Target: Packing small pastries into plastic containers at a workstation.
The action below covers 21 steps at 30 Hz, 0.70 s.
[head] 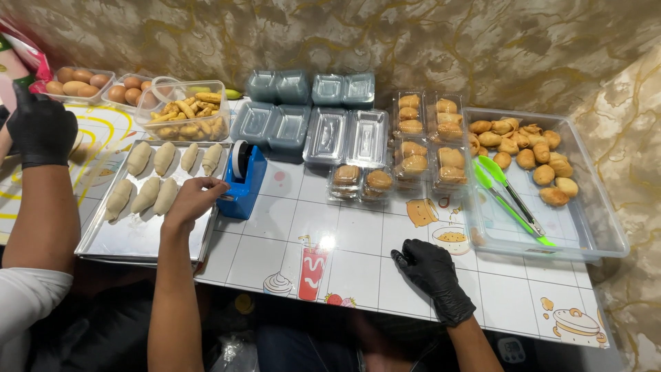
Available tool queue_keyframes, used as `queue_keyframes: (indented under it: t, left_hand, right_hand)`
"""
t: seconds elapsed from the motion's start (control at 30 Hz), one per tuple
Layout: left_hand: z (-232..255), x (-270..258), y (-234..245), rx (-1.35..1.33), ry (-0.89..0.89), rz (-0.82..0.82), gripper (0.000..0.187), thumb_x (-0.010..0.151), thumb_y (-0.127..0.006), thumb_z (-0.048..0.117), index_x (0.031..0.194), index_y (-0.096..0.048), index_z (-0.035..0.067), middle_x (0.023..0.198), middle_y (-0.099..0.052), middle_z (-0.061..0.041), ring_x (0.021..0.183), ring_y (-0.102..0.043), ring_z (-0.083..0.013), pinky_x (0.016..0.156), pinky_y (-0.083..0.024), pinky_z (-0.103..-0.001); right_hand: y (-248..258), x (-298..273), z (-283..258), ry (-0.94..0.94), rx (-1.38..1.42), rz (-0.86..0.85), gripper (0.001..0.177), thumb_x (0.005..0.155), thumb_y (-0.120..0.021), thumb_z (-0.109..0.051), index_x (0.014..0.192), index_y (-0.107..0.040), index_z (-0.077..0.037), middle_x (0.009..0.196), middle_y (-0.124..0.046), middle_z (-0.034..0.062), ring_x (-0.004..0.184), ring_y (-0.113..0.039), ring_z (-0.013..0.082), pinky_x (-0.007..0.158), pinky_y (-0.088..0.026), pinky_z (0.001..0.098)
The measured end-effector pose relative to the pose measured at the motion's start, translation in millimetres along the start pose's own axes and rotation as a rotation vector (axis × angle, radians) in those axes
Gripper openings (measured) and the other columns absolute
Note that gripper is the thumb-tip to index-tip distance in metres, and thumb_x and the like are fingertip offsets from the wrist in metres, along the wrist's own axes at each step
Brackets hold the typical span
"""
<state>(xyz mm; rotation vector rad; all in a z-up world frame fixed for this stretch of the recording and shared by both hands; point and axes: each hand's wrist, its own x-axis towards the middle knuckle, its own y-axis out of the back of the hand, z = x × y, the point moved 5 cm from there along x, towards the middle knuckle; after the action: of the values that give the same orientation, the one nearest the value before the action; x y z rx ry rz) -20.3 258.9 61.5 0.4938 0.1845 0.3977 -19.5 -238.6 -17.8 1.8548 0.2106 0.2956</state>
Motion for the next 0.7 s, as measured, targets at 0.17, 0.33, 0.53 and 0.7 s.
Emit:
queue_keyframes:
  t: [0.17, 0.33, 0.53, 0.7]
  left_hand:
    - [-10.0, 4.0, 1.8, -0.011, 0.026, 0.0, 0.032, 0.089, -0.067, 0.019, 0.104, -0.075, -0.007, 0.09, -0.061, -0.027, 0.081, -0.057, -0.0347, 0.065, -0.046, -0.046]
    - [-12.0, -0.3, 5.4, 0.206, 0.004, 0.082, 0.028, 0.092, -0.069, 0.025, 0.1, -0.079, 0.0, 0.08, -0.065, -0.02, 0.076, -0.064, -0.0363, 0.066, -0.051, -0.048]
    - [53.1, -42.9, -2.3, 0.54, -0.065, 0.214, 0.032, 0.095, -0.068, 0.033, 0.095, -0.076, 0.002, 0.086, -0.066, -0.018, 0.088, -0.069, -0.0417, 0.078, -0.054, -0.054]
    - [41.6, -36.6, -15.9, 0.878, -0.029, 0.291, 0.027, 0.093, -0.066, 0.029, 0.094, -0.075, 0.003, 0.08, -0.068, -0.014, 0.079, -0.073, -0.0342, 0.068, -0.058, -0.049]
  right_hand:
    - [-0.8, -0.2, 1.0, -0.007, 0.019, -0.004, 0.033, 0.086, -0.065, -0.055, 0.077, -0.056, -0.024, 0.069, -0.061, -0.0002, 0.079, -0.07, 0.0252, 0.077, -0.056, 0.0408]
    - [2.2, -0.8, 0.5, 0.002, 0.005, 0.009, 0.031, 0.086, -0.065, -0.053, 0.078, -0.056, -0.024, 0.07, -0.061, 0.0014, 0.079, -0.069, 0.027, 0.076, -0.056, 0.0417]
    - [1.4, -2.1, 1.3, 0.008, 0.028, 0.009, 0.03, 0.084, -0.067, -0.051, 0.077, -0.055, -0.025, 0.069, -0.06, -0.001, 0.079, -0.069, 0.0243, 0.077, -0.056, 0.0405]
    - [1.7, -3.7, 1.8, 0.045, 0.034, 0.039, 0.029, 0.085, -0.067, -0.051, 0.076, -0.054, -0.026, 0.069, -0.059, -0.0018, 0.078, -0.068, 0.0233, 0.075, -0.056, 0.0393]
